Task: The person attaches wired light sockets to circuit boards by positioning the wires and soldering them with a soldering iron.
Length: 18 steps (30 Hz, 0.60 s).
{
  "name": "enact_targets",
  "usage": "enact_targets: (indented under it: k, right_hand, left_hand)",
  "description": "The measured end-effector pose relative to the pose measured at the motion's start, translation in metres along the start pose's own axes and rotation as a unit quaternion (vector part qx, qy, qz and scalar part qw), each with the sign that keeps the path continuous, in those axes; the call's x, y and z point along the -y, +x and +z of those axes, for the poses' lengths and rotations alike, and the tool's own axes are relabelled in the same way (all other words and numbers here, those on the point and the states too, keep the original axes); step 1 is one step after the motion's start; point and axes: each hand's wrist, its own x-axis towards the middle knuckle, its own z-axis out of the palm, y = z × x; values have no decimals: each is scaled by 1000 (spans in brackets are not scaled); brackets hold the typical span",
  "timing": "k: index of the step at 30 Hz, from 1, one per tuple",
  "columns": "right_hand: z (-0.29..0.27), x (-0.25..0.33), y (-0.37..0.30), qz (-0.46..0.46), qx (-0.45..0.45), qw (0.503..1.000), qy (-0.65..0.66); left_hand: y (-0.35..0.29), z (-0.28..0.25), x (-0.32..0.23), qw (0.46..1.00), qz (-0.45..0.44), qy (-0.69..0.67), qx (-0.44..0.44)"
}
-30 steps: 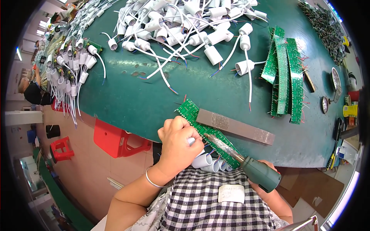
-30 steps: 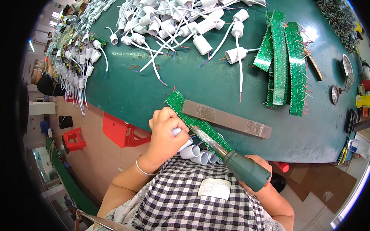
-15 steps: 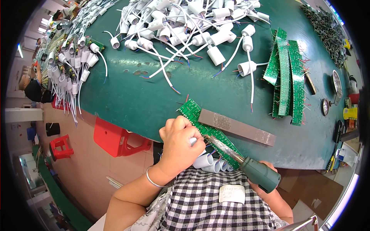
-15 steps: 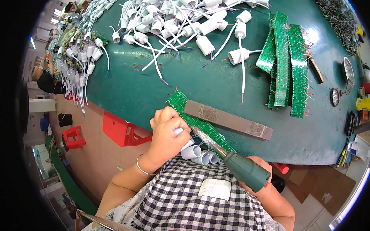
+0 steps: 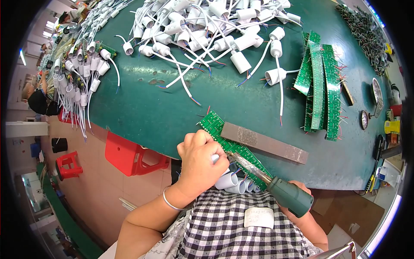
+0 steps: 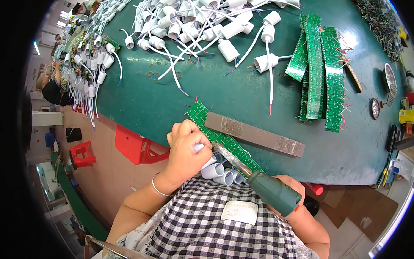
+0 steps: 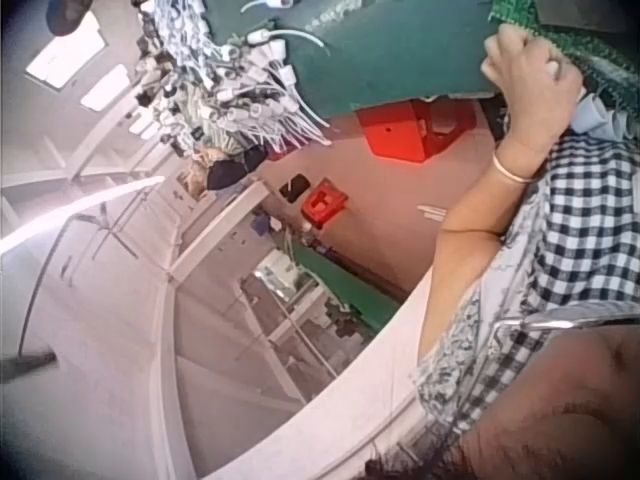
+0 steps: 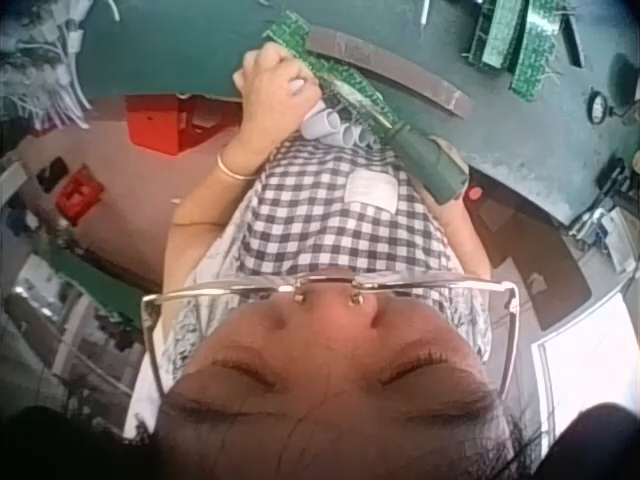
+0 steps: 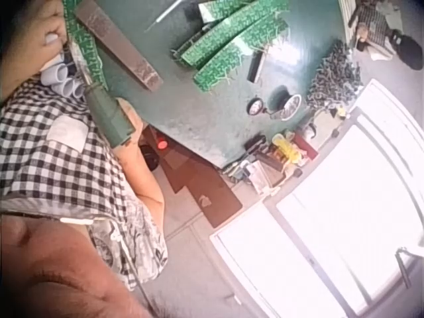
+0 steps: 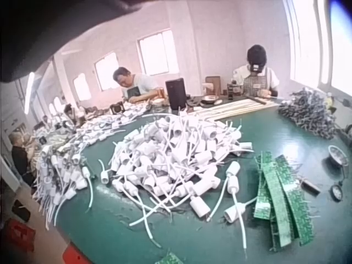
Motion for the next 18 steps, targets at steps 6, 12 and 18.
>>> enact_targets:
  k: [6, 12, 18]
  right_hand:
    - [11, -4, -16, 145, -84, 942, 291]
    - [17, 6, 2, 219, -138, 807, 531]
    - [20, 7, -2, 205, -175, 783, 561]
  left_hand:
    - [0, -1, -1, 1000, -4, -5, 8]
    - [-2, 0, 0, 1000, -6, 7, 9]
    - [-1, -1, 1, 1000, 4, 15, 5]
